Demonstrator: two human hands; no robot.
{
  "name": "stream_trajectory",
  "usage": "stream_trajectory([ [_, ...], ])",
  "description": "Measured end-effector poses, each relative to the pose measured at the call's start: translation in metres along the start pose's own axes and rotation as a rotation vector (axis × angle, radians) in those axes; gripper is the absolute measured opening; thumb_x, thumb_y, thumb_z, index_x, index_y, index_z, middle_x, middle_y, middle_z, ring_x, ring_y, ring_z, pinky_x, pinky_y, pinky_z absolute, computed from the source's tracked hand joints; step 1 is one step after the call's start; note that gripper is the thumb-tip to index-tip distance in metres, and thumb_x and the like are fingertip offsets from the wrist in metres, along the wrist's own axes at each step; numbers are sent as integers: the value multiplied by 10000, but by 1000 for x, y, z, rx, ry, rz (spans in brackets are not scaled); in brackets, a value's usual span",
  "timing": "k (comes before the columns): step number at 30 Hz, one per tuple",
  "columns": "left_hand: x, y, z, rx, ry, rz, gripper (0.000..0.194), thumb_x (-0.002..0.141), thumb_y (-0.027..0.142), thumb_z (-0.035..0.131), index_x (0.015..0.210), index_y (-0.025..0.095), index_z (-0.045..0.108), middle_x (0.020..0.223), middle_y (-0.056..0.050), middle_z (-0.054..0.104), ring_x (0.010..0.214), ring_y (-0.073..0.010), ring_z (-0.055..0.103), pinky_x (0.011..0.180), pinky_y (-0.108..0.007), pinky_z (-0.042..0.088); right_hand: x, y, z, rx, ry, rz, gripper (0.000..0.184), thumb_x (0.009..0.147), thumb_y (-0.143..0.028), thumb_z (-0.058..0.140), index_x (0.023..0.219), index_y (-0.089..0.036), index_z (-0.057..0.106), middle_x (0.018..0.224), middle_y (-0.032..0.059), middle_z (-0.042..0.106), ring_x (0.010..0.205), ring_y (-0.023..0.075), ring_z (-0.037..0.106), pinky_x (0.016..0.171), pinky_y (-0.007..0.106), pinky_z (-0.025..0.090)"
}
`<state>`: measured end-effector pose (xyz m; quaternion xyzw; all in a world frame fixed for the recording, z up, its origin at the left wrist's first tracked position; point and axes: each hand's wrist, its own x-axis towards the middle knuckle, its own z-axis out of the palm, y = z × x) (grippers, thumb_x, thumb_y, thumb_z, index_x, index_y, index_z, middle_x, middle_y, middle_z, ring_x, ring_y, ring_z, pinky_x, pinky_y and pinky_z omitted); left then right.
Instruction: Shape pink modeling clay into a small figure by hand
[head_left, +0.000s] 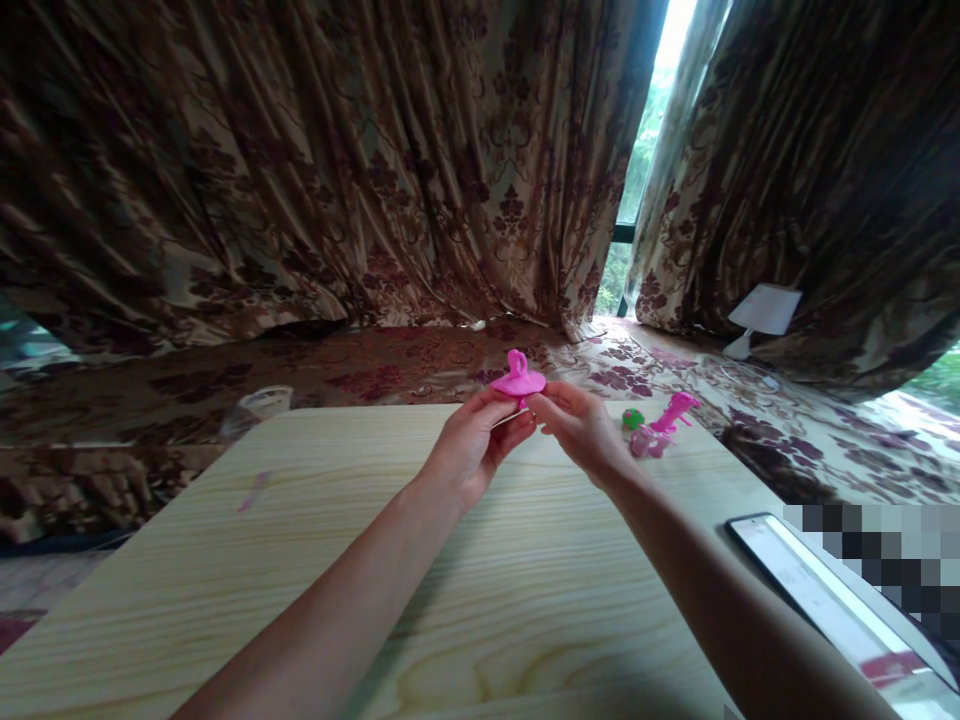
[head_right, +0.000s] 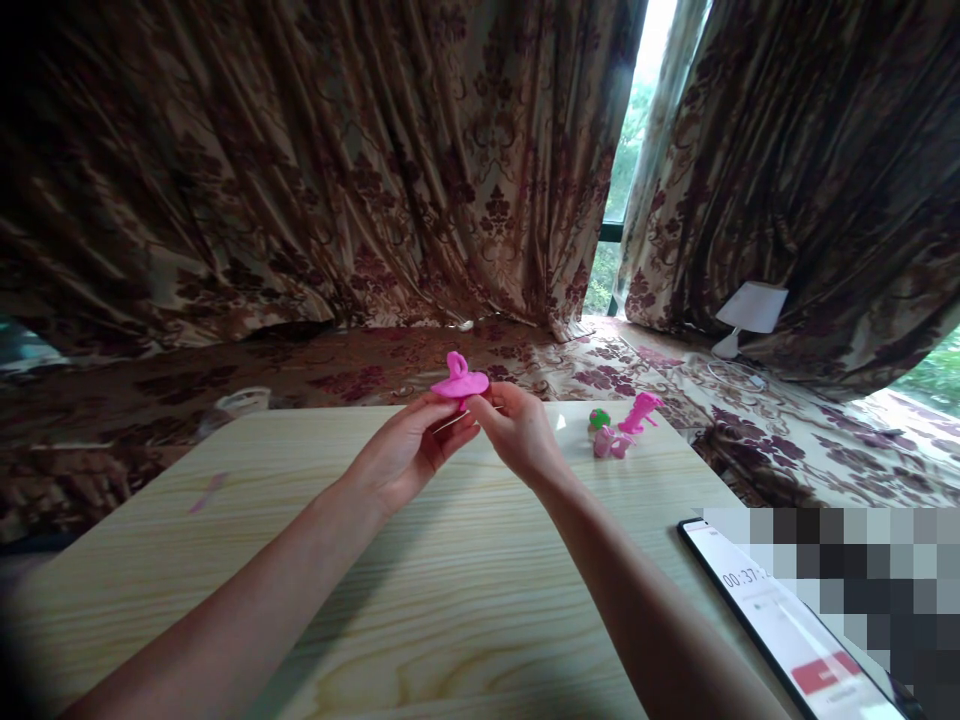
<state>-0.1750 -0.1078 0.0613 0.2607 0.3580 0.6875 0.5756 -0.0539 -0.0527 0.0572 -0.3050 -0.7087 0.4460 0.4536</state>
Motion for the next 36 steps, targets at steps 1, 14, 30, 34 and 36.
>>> stream_trajectory([
  [1, 0, 0, 0, 16, -1, 4, 207, 707, 58, 613, 886, 157, 646, 808, -44, 686, 663, -117, 653, 687, -265, 563, 1, 1, 1, 36, -6, 10, 225, 764, -307, 554, 921, -169, 638, 763, 25, 663, 669, 122, 582, 589, 239, 442],
  [14, 2, 1, -4, 73, 26, 5, 124, 710, 158, 645, 834, 157, 654, 745, -26, 655, 584, -103, 614, 587, -254, 540, -3, 8, 2, 111, -41, -100, 226, 751, -245, 584, 965, -195, 635, 890, 35, 680, 786, 133, 623, 728, 280, 497],
  [30, 1, 1, -4, 49, 17, -31, 111, 706, 181, 663, 814, 153, 658, 714, 0, 648, 564, -68, 595, 573, -211, 524, -5, 6, 3, -30, 44, -190, 111, 759, -252, 594, 847, -197, 633, 785, 11, 648, 709, 123, 592, 669, 263, 482],
  [34, 0, 1, -3, 68, 25, -22, 117, 687, 162, 673, 803, 154, 663, 713, 5, 646, 572, -66, 589, 583, -211, 516, -6, 6, 0, 41, 42, -119, 165, 740, -294, 616, 867, -191, 634, 798, 20, 661, 714, 125, 594, 665, 261, 473],
  [36, 0, 1, -3, 87, 35, -4, 144, 671, 160, 686, 814, 161, 666, 716, 6, 651, 574, -66, 588, 577, -206, 505, -6, 8, -2, 117, 26, -11, 249, 735, -354, 620, 918, -186, 623, 813, 29, 660, 718, 128, 594, 631, 251, 464],
])
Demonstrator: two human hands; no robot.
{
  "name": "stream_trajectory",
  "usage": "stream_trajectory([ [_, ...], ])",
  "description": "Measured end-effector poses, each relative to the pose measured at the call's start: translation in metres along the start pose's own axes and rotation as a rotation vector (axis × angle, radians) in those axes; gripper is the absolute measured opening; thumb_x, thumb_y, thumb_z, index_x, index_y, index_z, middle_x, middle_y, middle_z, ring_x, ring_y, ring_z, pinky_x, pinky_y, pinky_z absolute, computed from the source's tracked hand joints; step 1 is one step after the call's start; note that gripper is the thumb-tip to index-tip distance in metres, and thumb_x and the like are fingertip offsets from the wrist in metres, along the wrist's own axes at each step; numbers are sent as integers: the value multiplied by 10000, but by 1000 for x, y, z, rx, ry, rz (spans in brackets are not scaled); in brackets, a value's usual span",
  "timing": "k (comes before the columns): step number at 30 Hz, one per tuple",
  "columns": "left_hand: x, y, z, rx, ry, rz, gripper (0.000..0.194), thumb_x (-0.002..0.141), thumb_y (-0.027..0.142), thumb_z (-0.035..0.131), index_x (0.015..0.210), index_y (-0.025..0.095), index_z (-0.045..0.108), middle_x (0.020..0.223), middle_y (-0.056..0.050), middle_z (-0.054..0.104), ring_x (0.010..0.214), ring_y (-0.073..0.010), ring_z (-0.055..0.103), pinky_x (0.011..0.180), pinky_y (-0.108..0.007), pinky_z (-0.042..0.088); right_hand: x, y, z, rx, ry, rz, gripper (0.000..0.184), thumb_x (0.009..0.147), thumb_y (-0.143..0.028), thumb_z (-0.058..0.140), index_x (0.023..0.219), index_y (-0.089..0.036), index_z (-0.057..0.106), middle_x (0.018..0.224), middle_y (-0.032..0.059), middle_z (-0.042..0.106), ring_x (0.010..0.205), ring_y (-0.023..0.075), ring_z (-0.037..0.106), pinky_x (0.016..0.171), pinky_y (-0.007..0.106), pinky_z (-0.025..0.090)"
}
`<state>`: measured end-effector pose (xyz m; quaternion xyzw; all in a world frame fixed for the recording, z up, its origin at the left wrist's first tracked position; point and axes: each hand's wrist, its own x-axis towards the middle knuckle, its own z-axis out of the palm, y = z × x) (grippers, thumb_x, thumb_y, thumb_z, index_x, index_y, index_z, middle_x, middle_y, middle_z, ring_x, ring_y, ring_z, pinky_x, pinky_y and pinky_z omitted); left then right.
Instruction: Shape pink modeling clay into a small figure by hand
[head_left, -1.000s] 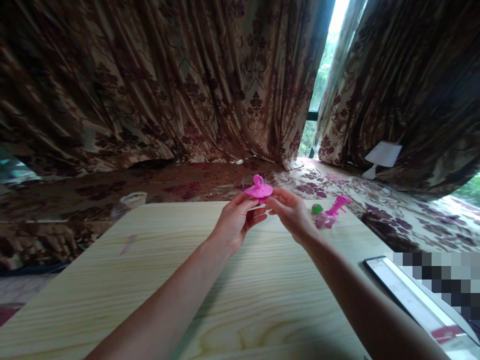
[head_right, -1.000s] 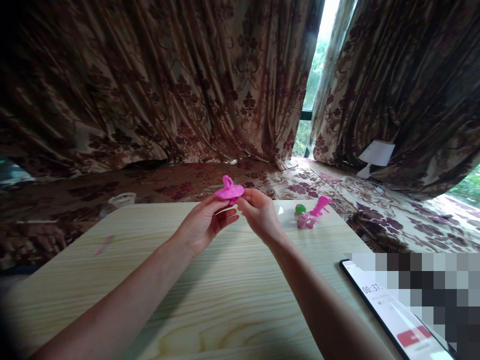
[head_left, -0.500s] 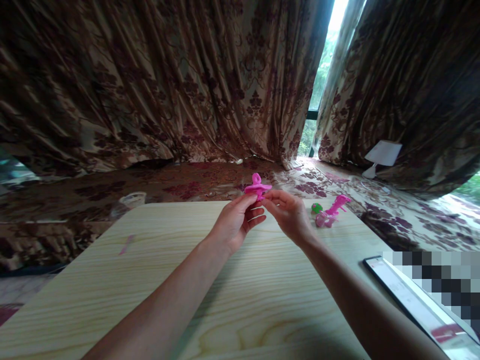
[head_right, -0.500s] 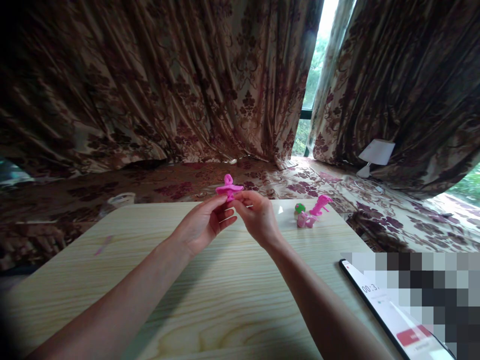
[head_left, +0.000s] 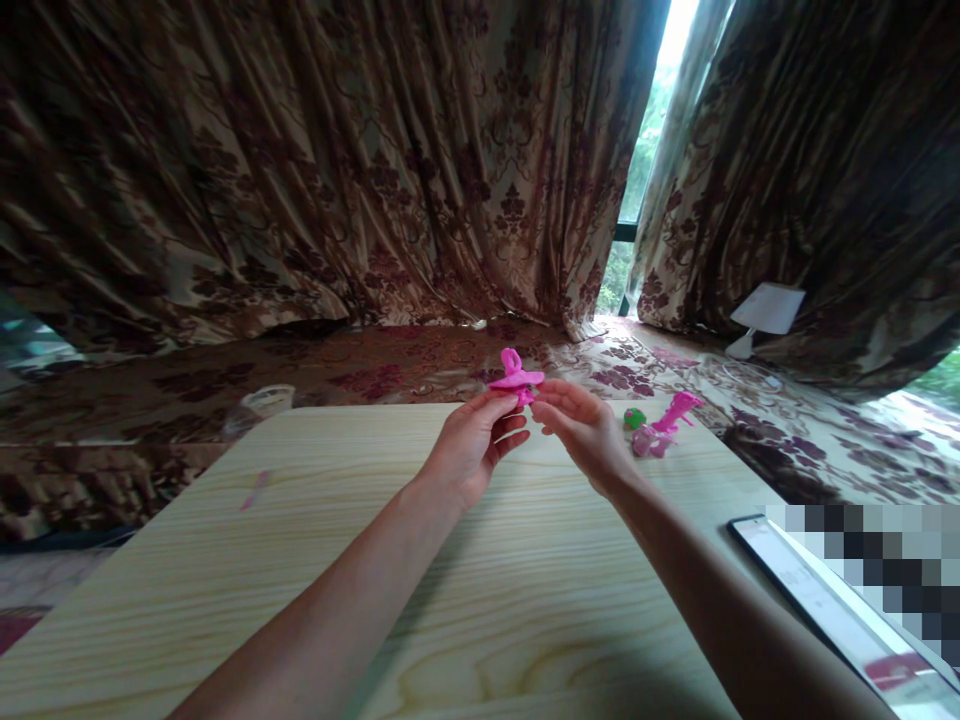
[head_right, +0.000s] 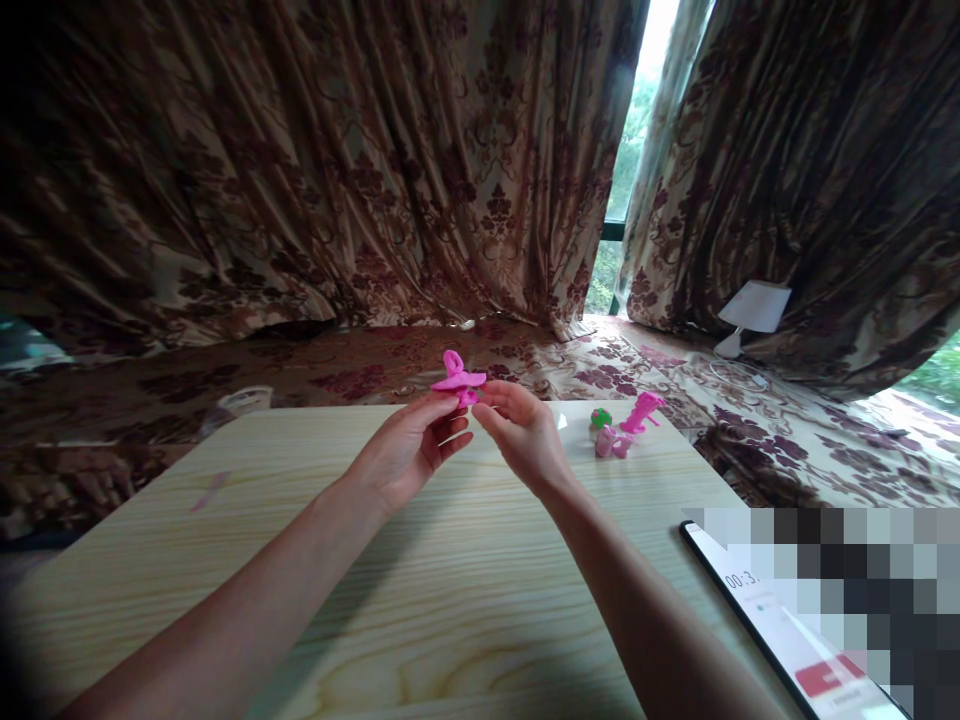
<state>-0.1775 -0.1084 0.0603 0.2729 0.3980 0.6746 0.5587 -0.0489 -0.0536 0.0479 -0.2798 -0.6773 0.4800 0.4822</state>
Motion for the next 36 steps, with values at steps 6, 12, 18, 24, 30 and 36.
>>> stream_trajectory([
  [6, 1, -6, 1, 44, -28, 1, 171, 682, 162, 672, 853, 164, 664, 717, -1, 657, 600, -77, 596, 586, -207, 490, -2, 8, 1, 79, -60, 233, 348, 746, -490, 565, 724, -147, 623, 702, 30, 608, 622, 108, 540, 542, 224, 409],
  [12, 2, -7, 1, 60, 17, -9, 177, 676, 140, 671, 853, 155, 668, 735, 1, 650, 581, -63, 575, 586, -206, 492, -1, 10, 2, 125, 15, 185, 247, 723, -397, 604, 718, -152, 629, 656, 5, 576, 602, 100, 510, 556, 231, 397],
  [18, 3, -11, 0, 74, 4, -32, 162, 682, 133, 663, 842, 153, 660, 723, -6, 652, 584, -72, 580, 575, -210, 495, 0, 11, 1, 167, 26, 279, 281, 739, -420, 565, 694, -147, 617, 686, 23, 590, 607, 108, 526, 547, 239, 400],
  [24, 5, -16, -1, 86, 5, -23, 165, 670, 105, 664, 830, 145, 654, 688, -5, 653, 568, -77, 587, 563, -206, 499, 0, 21, 4, 172, 82, 201, 207, 699, -360, 615, 711, -156, 650, 614, -9, 574, 560, 87, 488, 534, 221, 383],
  [30, 6, -17, -1, 64, 14, -30, 158, 666, 73, 651, 812, 132, 639, 666, -20, 660, 553, -85, 594, 552, -205, 508, -1, 17, 3, 221, 12, 298, 225, 699, -377, 623, 709, -152, 640, 659, 9, 597, 601, 92, 523, 561, 221, 402],
  [36, 9, -18, -4, -57, -43, -124, 64, 741, 144, 591, 777, 117, 635, 696, -42, 661, 579, -96, 612, 599, -228, 540, -1, 19, 2, 313, 10, 360, 206, 688, -357, 639, 693, -153, 608, 642, -9, 572, 557, 65, 494, 549, 200, 393],
])
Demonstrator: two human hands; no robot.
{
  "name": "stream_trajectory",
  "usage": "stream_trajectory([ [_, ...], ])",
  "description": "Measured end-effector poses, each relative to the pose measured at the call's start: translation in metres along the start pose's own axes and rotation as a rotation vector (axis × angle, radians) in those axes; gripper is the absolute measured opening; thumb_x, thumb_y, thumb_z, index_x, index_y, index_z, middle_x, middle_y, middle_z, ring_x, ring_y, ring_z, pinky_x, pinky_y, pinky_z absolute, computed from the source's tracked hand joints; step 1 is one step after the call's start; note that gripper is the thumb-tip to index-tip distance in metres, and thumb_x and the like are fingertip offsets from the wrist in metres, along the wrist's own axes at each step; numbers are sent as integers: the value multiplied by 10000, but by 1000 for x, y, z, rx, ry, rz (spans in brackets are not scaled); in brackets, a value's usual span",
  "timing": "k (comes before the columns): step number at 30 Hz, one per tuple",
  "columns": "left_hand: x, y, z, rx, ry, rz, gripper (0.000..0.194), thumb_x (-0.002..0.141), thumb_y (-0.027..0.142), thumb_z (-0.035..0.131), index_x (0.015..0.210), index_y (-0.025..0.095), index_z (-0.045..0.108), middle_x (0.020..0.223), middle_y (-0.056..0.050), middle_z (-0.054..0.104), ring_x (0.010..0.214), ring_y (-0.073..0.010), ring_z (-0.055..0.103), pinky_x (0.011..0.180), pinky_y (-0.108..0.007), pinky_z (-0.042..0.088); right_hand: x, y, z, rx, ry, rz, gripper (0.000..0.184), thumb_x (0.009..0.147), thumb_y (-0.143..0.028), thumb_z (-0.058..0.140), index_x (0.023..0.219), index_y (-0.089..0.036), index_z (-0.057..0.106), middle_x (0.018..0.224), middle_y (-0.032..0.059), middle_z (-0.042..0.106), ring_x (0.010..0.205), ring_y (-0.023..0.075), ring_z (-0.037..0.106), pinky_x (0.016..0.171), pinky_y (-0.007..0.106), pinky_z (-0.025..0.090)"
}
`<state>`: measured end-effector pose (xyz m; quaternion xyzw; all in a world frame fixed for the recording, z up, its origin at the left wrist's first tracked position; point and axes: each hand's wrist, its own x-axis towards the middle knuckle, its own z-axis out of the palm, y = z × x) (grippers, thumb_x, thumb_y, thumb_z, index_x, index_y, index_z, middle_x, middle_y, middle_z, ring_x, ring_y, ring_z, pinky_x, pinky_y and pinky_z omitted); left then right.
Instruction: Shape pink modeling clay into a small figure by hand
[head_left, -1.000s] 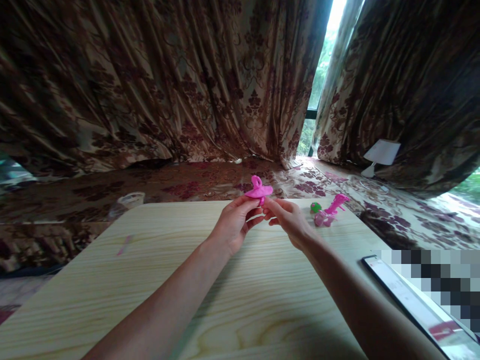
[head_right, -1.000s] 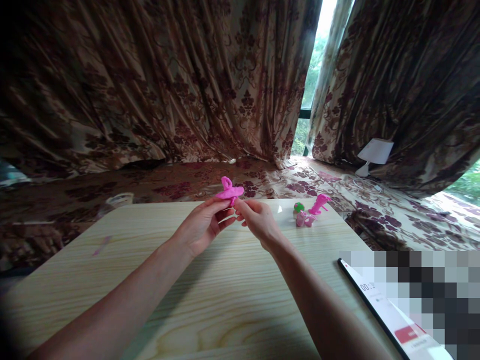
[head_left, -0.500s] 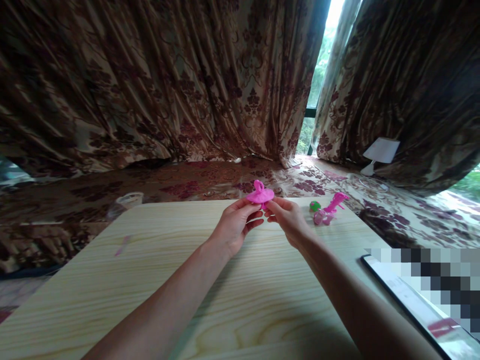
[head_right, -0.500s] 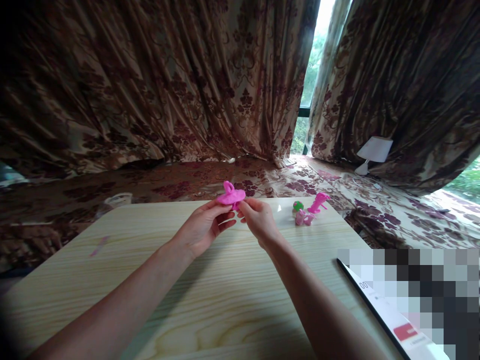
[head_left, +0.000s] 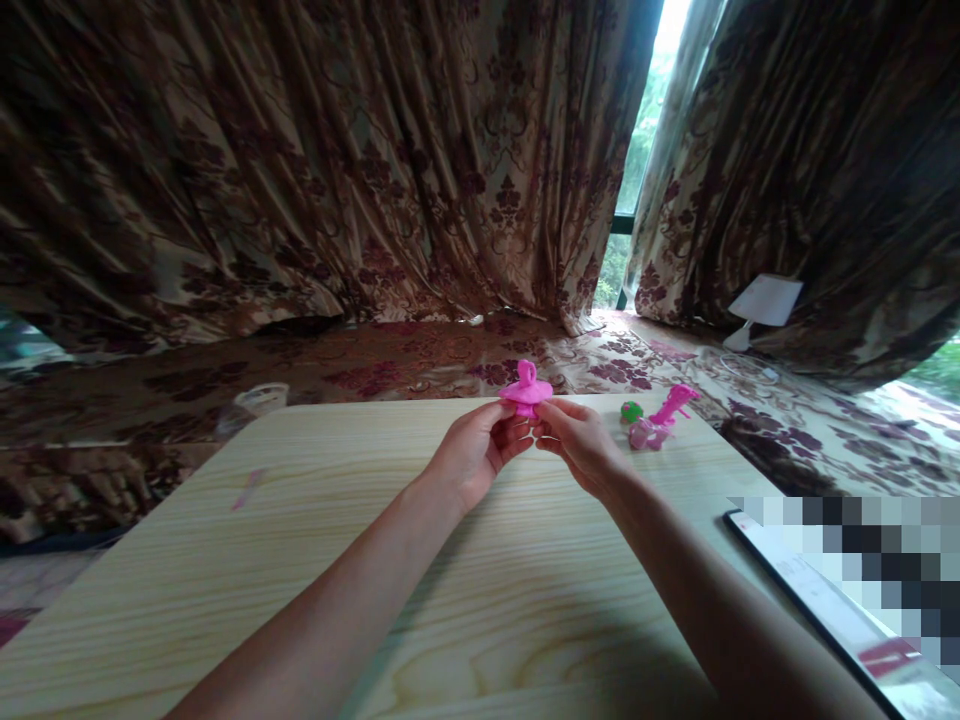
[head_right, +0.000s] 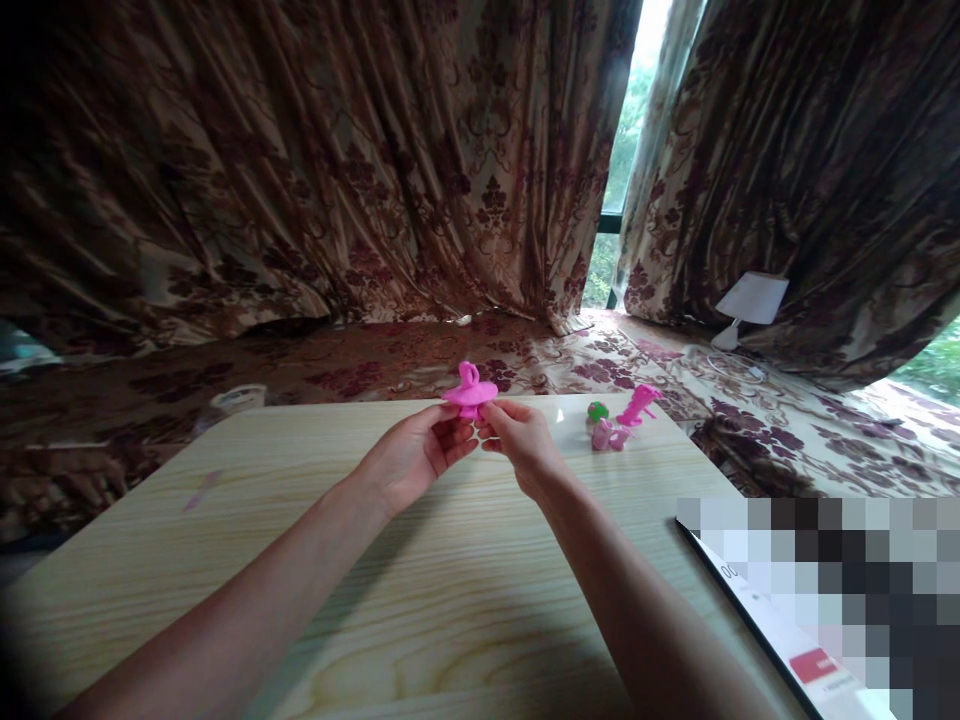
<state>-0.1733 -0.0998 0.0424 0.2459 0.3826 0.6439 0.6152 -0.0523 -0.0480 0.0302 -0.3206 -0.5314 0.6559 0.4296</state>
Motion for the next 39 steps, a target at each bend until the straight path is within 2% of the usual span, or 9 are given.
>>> stream_trajectory([
  [4, 1, 0, -2, -23, -21, -29, 74, 733, 155, 620, 799, 124, 631, 696, -35, 656, 592, -98, 621, 640, -238, 552, -1, 1, -4, -170, -40, -49, 218, 738, -370, 576, 752, -158, 625, 654, 5, 588, 585, 91, 523, 552, 218, 416],
  [6, 1, 0, -3, -27, -14, -28, 85, 733, 137, 616, 816, 129, 628, 697, -30, 653, 587, -97, 621, 651, -256, 557, -2, 1, -7, -325, 31, -210, 229, 742, -348, 575, 878, -172, 628, 750, 25, 611, 629, 113, 541, 552, 235, 436],
  [10, 0, 3, -3, -21, 31, -29, 52, 751, 135, 592, 795, 127, 618, 682, -25, 640, 550, -90, 606, 631, -272, 563, -7, -6, -11, -638, 218, -682, 341, 715, -208, 603, 1055, -230, 576, 1057, 60, 562, 835, 161, 558, 634, 285, 485],
  [14, -1, 3, -4, -7, 23, -24, 65, 745, 132, 601, 806, 124, 624, 683, -24, 631, 566, -92, 611, 637, -270, 566, -10, -16, -11, -861, 143, -889, 276, 758, -134, 550, 1001, -241, 621, 1046, 58, 552, 976, 193, 523, 780, 346, 472],
  [23, -3, 6, -2, 20, 8, 2, 89, 744, 174, 621, 820, 129, 632, 706, -33, 631, 585, -101, 616, 651, -279, 568, -12, -30, -12, -946, 66, -911, 216, 795, -147, 529, 959, -232, 642, 958, 50, 592, 937, 192, 530, 853, 375, 431],
  [27, -4, 7, -2, 36, -28, 34, 145, 742, 211, 638, 874, 152, 639, 713, -16, 625, 594, -92, 612, 627, -254, 562, -16, -32, -8, -966, 48, -916, 246, 790, -194, 569, 1025, -229, 631, 975, 59, 587, 940, 196, 520, 837, 356, 432],
  [34, -6, 9, 0, 37, -19, 33, 110, 760, 214, 614, 849, 153, 635, 708, -12, 614, 565, -89, 599, 580, -249, 554, -17, -30, -5, -932, 40, -902, 180, 831, -261, 537, 945, -260, 677, 906, 40, 603, 887, 185, 533, 811, 358, 433],
  [37, -6, 11, 0, -4, -7, 8, 90, 779, 207, 586, 828, 143, 627, 697, -21, 617, 549, -95, 603, 592, -263, 558, -18, -35, -7, -813, 38, -834, 260, 807, -286, 563, 1054, -250, 637, 987, 49, 616, 920, 188, 547, 821, 357, 435],
  [39, -6, 12, 0, -15, 12, -1, 82, 777, 201, 584, 817, 141, 624, 700, -27, 623, 539, -100, 606, 593, -271, 560, -16, -37, -9, -666, 107, -688, 332, 798, -339, 562, 1107, -223, 601, 992, 64, 629, 884, 188, 568, 749, 339, 460],
])
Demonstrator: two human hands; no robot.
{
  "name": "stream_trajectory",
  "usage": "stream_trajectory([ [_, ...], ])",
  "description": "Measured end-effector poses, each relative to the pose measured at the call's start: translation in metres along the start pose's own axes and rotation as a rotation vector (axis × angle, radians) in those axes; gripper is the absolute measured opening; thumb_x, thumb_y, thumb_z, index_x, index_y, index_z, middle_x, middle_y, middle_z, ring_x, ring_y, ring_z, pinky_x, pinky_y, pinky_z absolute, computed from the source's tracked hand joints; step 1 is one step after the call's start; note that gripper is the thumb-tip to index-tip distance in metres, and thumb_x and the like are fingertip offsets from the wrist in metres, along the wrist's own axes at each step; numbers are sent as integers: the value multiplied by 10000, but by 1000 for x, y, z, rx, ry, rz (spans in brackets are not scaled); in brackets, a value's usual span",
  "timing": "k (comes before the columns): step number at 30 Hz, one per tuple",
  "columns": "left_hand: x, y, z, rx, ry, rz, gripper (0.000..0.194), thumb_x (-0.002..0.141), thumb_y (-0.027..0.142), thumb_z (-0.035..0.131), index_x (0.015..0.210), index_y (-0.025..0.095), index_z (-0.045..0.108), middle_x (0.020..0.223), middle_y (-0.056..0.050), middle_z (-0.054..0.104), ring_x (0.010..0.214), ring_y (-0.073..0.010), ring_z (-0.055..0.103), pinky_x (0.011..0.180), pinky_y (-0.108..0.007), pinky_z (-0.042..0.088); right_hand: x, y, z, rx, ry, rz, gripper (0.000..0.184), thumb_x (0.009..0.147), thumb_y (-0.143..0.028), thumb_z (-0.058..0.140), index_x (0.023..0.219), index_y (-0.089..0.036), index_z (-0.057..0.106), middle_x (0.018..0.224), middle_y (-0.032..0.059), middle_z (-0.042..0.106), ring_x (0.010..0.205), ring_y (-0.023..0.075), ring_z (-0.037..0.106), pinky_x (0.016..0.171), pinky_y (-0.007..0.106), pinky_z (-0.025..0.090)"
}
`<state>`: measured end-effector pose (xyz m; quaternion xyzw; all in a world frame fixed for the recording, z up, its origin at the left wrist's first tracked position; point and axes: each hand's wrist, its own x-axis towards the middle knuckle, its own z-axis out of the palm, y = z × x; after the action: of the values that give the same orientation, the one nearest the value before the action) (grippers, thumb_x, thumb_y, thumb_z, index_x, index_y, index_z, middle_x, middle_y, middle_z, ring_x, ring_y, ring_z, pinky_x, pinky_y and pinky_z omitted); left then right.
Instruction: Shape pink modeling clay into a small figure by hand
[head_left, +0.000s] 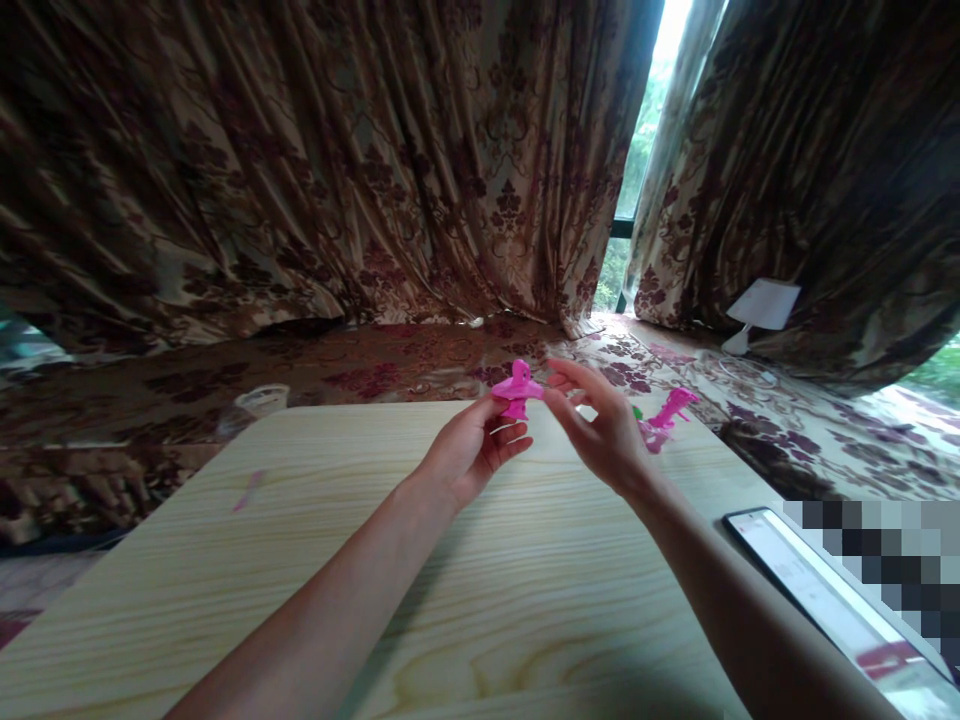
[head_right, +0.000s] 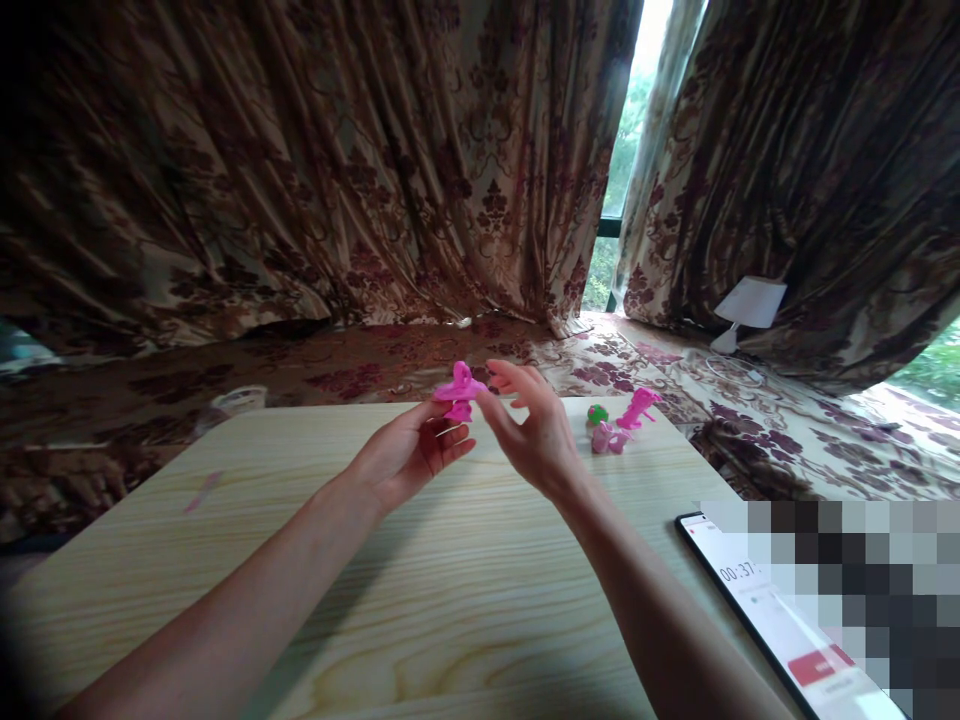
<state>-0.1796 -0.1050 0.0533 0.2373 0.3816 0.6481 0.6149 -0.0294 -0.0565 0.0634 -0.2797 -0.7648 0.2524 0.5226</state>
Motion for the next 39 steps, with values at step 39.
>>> stream_trajectory([
  [39, 2, -9, 5, 32, 107, 170, 69, 691, 88, 636, 756, 100, 655, 651, -31, 646, 582, -99, 601, 618, -239, 544, -7, 18, 33, 556, 12, 498, 204, 664, -359, 676, 783, -195, 689, 776, 3, 677, 705, 118, 560, 699, 256, 403],
])
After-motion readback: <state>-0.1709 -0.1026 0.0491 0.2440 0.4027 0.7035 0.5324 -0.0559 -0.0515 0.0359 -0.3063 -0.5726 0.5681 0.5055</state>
